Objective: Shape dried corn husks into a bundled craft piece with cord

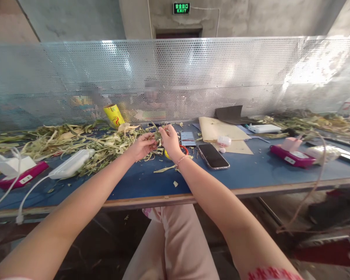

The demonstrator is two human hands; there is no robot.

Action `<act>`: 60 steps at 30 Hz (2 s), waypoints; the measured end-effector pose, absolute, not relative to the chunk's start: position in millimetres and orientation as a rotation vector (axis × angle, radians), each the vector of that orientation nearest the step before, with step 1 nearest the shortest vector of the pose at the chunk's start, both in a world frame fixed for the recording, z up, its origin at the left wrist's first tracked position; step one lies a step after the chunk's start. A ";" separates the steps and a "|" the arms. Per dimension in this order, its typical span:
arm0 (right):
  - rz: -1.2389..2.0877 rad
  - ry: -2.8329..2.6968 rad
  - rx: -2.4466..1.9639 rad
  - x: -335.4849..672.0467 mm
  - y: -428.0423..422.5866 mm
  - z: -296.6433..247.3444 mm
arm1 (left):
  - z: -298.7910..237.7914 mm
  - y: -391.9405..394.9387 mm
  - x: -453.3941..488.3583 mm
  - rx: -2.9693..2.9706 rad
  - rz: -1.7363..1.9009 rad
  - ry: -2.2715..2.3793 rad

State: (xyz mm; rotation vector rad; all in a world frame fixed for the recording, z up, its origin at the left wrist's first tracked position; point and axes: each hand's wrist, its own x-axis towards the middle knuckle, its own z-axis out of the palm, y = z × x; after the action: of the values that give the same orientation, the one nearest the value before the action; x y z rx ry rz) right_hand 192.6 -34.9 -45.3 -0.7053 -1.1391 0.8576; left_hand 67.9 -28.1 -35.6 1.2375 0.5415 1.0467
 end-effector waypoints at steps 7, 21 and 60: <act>0.769 -1.305 -0.807 195.0 -31.8 -51.2 | -36.2 -22.1 67.1 1.618 1.212 0.771; 0.854 -1.380 -0.816 186.7 -29.4 -56.3 | -34.5 -27.3 70.7 1.761 1.324 1.066; 1.136 -1.222 -0.647 197.8 -39.0 -41.9 | -31.4 -26.6 59.8 1.999 1.187 0.786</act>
State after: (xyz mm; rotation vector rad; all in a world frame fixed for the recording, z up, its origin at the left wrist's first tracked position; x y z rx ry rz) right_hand 197.8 -39.0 -41.9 -0.6465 -1.2218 1.1362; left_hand 59.8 -26.6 -31.4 1.9987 0.7861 1.1874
